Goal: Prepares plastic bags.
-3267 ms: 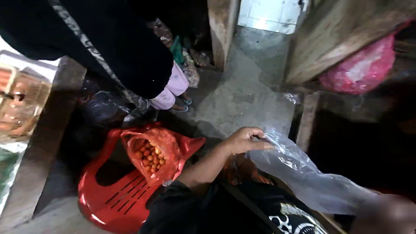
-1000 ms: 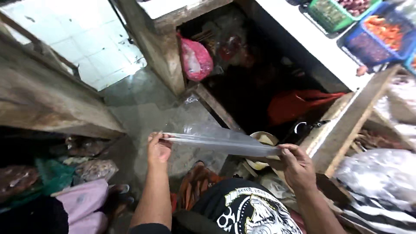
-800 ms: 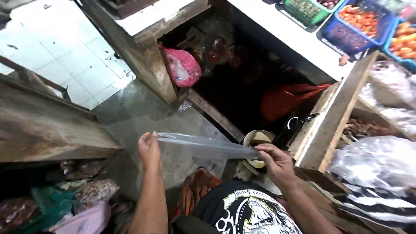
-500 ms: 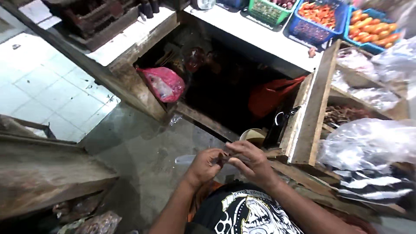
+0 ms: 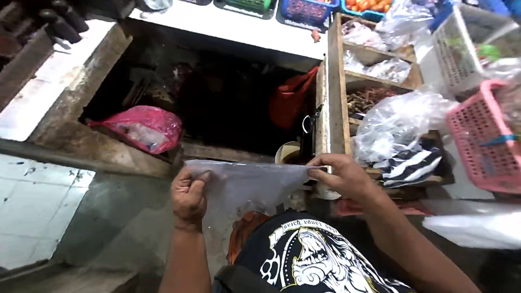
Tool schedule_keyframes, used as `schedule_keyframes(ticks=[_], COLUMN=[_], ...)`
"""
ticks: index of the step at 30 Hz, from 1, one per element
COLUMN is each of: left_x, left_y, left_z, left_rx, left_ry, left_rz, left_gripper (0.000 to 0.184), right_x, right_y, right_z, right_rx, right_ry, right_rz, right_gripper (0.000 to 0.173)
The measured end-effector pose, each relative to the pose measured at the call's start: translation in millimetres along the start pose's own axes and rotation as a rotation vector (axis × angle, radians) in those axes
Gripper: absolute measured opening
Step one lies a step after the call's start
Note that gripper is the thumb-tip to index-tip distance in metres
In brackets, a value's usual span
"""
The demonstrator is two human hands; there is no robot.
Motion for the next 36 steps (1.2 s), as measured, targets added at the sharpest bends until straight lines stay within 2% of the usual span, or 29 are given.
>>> schedule_keyframes(ticks=[2, 4, 5, 7, 8, 10, 13, 17, 22, 23, 25, 26, 28, 30, 32, 34, 36], left_x=[7, 11, 11, 12, 13, 14, 6, 5, -1, -2, -4, -4, -4, 0, 5, 9, 8], left_y=[9, 19, 19, 11, 3, -13, -28, -36, -44, -48, -61, -71, -93, -116, -136, -152, -166], left_z=[2, 7, 9, 2, -12, -57, -134, -192, -228, -236, -255, -265, -287, -306, -324, -349, -382], left_rx=[-0.034, 0.095, 0.261, 0.7, 0.845, 0.875, 0.706, 0.514, 0.42, 0.406, 0.4, 0.403, 0.415, 0.436, 0.39, 0.244, 0.071], left_ry=[-0.005, -0.045, -0.08, -0.077, -0.033, 0.14, 0.416, 0.578, 0.728, 0.753, 0.822, 0.858, 0.89, 0.862, 0.815, 0.829, 0.94], left_rz=[0.029, 0.042, 0.007, -0.141, -0.231, -0.358, -0.447, -0.529, -0.448, -0.444, -0.467, -0.493, -0.561, -0.624, -0.643, -0.618, -0.589], left_gripper=[0.02, 0.018, 0.025, 0.063, 0.076, 0.081, 0.059, 0.015, 0.012, 0.012, 0.012, 0.013, 0.013, 0.012, 0.01, 0.01, 0.011], right_x=[-2, -5, -6, -10, -11, -13, -20, -37, -71, -78, -95, -103, -124, -150, -177, -206, -237], right_y=[1, 8, 11, 17, 20, 25, 28, 29, 29, 30, 27, 23, 14, 8, 7, 9, 14], right_z=[4, 4, 4, 2, 1, -2, -9, -11, 10, 16, 26, 32, 45, 60, 77, 98, 121], right_rx=[0.284, 0.462, 0.505, 0.523, 0.511, 0.465, 0.427, 0.387, 0.339, 0.317, 0.242, 0.196, 0.126, 0.061, 0.049, 0.047, 0.027], right_ry=[-0.099, -0.2, -0.244, -0.309, -0.323, -0.325, -0.309, -0.355, -0.476, -0.489, -0.485, -0.481, -0.483, -0.547, -0.636, -0.733, -0.814], right_rz=[0.014, 0.049, 0.063, 0.078, 0.082, 0.095, 0.084, 0.05, 0.053, 0.062, 0.061, 0.056, 0.028, 0.027, 0.057, 0.092, 0.117], right_gripper=[0.012, 0.011, 0.011, 0.01, 0.01, 0.009, 0.009, 0.009, 0.016, 0.024, 0.054, 0.062, 0.055, 0.034, 0.02, 0.016, 0.017])
Point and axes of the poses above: each hand's wrist, its own x-axis towards the middle knuckle, its own z-axis out of the back of the hand, y = z × x, the point moved 7 cm from there along x, towards the middle knuckle
